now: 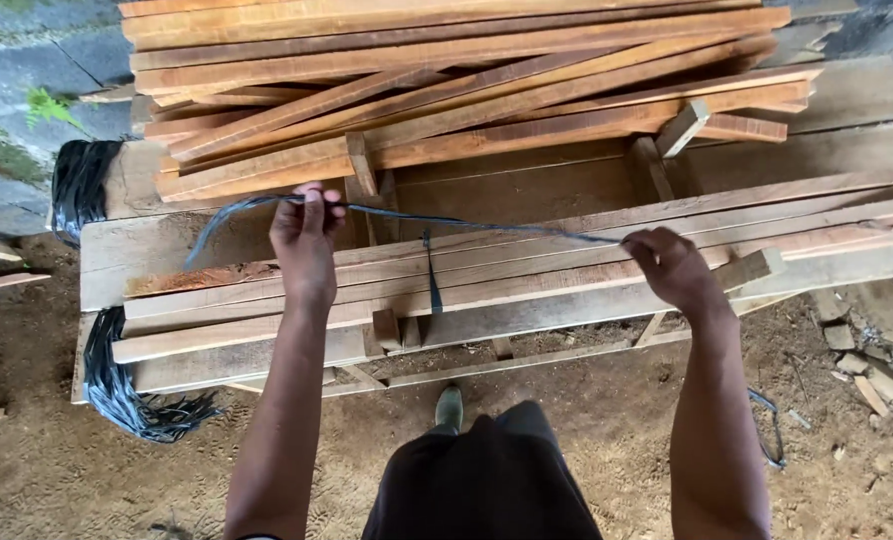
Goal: Group and tie thin wooden strips into bundles using flexible ties.
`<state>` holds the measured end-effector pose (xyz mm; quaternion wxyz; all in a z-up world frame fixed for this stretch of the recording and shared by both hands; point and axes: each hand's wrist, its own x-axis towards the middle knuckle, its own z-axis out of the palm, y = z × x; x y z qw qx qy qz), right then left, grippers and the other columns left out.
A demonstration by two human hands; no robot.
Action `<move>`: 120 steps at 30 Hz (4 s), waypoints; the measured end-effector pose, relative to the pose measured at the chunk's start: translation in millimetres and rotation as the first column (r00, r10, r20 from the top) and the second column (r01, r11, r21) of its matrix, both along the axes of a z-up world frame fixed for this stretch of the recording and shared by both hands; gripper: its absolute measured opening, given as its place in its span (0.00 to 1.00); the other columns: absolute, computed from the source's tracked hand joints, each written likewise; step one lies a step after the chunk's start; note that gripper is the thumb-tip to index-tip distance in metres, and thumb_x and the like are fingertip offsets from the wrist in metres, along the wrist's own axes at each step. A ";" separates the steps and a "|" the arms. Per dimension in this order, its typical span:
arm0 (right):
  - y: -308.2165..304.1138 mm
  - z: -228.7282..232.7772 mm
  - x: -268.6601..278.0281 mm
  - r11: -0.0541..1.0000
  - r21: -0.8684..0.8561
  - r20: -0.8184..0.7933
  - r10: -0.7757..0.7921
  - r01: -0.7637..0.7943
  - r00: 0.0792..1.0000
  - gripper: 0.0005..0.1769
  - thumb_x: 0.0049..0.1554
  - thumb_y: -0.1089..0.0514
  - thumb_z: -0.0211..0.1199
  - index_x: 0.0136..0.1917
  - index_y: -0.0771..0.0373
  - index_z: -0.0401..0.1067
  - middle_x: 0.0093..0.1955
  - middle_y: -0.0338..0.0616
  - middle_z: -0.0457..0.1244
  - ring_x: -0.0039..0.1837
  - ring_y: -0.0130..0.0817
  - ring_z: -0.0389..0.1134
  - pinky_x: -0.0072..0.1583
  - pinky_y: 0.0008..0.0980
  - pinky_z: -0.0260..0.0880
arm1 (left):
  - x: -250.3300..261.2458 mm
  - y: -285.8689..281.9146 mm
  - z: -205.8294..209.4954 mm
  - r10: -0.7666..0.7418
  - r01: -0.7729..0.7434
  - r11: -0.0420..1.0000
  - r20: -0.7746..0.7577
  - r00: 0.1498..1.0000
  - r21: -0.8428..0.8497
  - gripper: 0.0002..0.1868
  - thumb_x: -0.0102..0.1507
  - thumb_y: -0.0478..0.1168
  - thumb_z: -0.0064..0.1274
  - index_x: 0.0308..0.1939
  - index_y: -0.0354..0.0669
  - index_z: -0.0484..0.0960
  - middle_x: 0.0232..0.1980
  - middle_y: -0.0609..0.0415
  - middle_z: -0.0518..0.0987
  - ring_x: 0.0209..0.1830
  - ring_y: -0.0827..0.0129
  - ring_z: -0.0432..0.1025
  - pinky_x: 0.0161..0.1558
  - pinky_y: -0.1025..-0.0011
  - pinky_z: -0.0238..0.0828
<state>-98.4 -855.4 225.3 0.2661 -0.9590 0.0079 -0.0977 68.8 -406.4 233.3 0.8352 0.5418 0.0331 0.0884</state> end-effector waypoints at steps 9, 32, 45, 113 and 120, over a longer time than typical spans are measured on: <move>46.3 1.3 76.1 0.937 -0.315 0.311 0.255 -0.154 0.916 0.29 0.55 0.64 0.59 0.69 0.71 0.73 0.76 0.61 0.58 0.84 0.60 0.42 0.81 0.49 0.31 | -4.3 -88.3 -11.7 -0.125 0.124 0.987 0.000 0.992 0.098 0.07 0.73 0.37 0.47 0.51 0.40 0.78 0.39 0.49 0.84 0.32 0.73 0.78 0.39 0.76 0.82; -173.6 -75.6 128.2 0.916 -0.347 0.013 -0.211 0.203 0.977 0.22 0.69 0.37 0.52 0.61 0.52 0.75 0.55 0.48 0.70 0.52 0.55 0.74 0.53 0.54 0.75 | -19.2 -310.1 -99.4 -0.204 0.191 0.921 0.004 0.979 0.340 0.11 0.69 0.38 0.55 0.52 0.33 0.80 0.41 0.43 0.84 0.40 0.65 0.78 0.45 0.63 0.78; -176.9 -201.2 169.0 0.983 -0.183 -0.142 -0.043 0.016 0.989 0.18 0.71 0.43 0.47 0.56 0.56 0.69 0.45 0.47 0.66 0.50 0.53 0.73 0.52 0.54 0.73 | -56.0 -339.6 -172.1 -0.632 -0.211 -0.251 0.005 0.775 0.945 0.63 0.53 0.87 0.39 0.75 0.41 0.59 0.77 0.43 0.61 0.80 0.52 0.52 0.78 0.39 0.39; -165.7 -171.2 155.7 0.967 -0.223 -0.502 -0.221 0.122 0.836 0.14 0.62 0.51 0.53 0.53 0.47 0.79 0.53 0.44 0.69 0.63 0.52 0.67 0.67 0.51 0.58 | -84.8 -355.2 -171.7 -0.677 -0.530 0.103 0.450 0.583 0.842 0.19 0.69 0.49 0.44 0.56 0.43 0.81 0.58 0.50 0.79 0.62 0.58 0.73 0.67 0.51 0.66; -181.4 -196.1 171.5 0.963 -0.269 -0.525 -0.136 -0.012 0.840 0.16 0.55 0.46 0.52 0.42 0.43 0.82 0.43 0.42 0.73 0.54 0.51 0.75 0.57 0.47 0.73 | -145.0 -360.0 -285.2 -0.763 -0.589 0.116 0.451 0.463 0.800 0.07 0.60 0.43 0.56 0.42 0.51 0.82 0.53 0.54 0.74 0.45 0.46 0.71 0.44 0.45 0.77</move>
